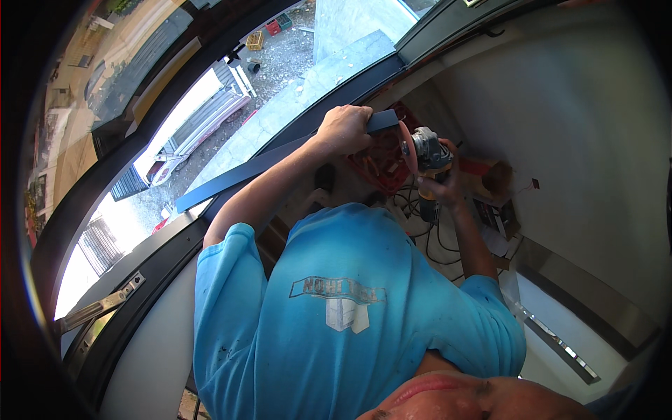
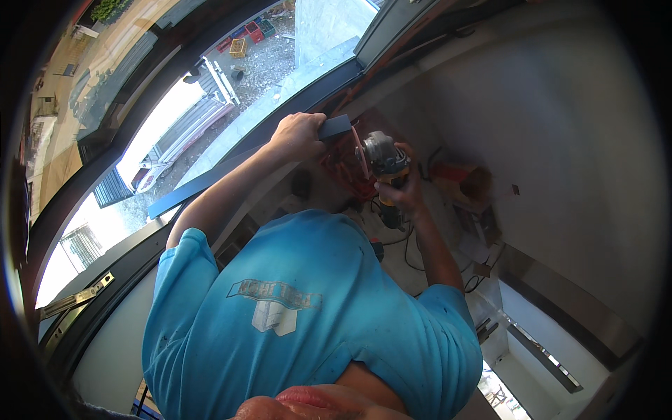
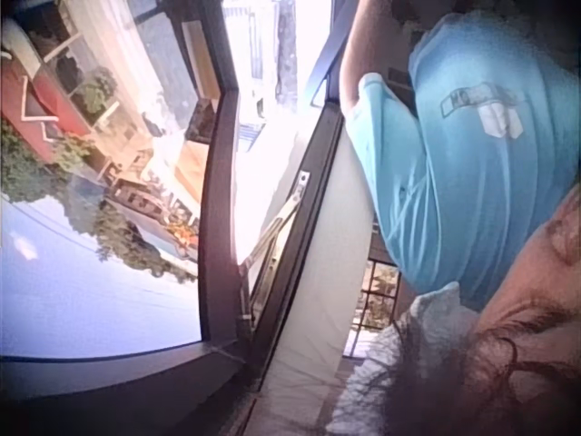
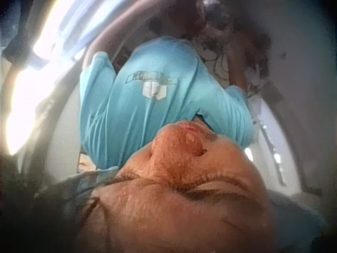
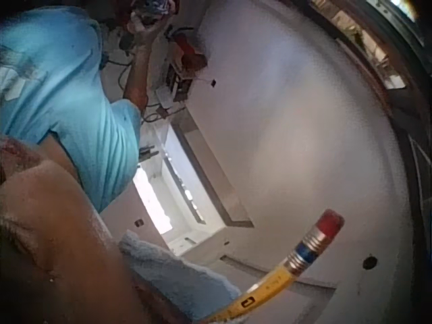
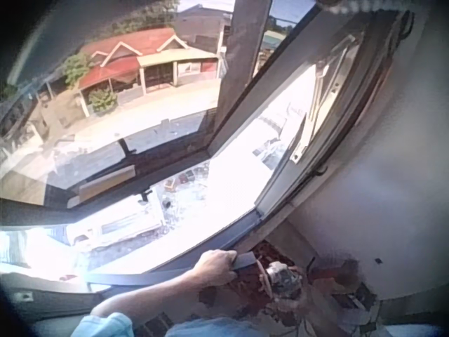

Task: The recorder is using an angle grinder to smooth and shape an aluminum window frame component during installation.

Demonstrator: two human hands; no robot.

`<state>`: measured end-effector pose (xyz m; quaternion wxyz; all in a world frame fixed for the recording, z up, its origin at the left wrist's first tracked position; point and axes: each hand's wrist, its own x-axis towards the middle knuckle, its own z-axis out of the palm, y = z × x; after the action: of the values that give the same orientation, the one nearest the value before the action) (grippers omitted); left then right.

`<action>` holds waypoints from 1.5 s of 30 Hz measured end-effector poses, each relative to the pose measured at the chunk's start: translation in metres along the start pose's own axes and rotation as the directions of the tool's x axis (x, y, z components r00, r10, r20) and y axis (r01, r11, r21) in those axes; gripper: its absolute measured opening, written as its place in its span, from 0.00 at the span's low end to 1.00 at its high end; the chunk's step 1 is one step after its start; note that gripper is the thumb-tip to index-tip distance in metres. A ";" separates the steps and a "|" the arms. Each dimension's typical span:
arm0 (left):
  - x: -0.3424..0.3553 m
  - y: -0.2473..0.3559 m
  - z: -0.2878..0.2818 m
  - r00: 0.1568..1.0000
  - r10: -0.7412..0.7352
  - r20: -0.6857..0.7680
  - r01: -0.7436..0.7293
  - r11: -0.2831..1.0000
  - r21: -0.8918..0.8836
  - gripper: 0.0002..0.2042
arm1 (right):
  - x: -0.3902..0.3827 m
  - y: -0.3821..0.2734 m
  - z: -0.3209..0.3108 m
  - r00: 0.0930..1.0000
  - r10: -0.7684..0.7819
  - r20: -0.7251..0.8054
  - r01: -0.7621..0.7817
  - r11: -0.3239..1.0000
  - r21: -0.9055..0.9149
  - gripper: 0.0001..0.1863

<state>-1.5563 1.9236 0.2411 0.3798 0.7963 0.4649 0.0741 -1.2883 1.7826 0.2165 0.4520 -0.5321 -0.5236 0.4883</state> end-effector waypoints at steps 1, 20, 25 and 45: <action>0.000 0.000 -0.001 1.000 0.004 0.000 -0.004 1.000 -0.001 0.12 | 0.000 0.000 0.000 1.000 -0.008 -0.002 0.008 1.000 -0.025 0.48; -0.001 0.001 -0.002 1.000 -0.007 0.018 0.006 1.000 0.016 0.12 | 0.007 -0.016 0.005 0.999 0.052 0.003 -0.052 0.999 -0.012 0.46; -0.001 0.002 -0.004 0.999 -0.012 0.035 0.011 1.000 0.014 0.12 | 0.009 -0.011 0.000 1.000 0.022 0.005 -0.021 0.997 -0.073 0.46; 0.002 -0.004 0.005 0.999 -0.028 0.030 0.028 0.999 0.018 0.15 | 0.016 -0.014 0.000 0.996 0.083 0.037 -0.080 0.994 -0.075 0.48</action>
<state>-1.5555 1.9239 0.2348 0.3809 0.7940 0.4709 0.0528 -1.2898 1.7995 0.2294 0.4013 -0.5594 -0.5278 0.4974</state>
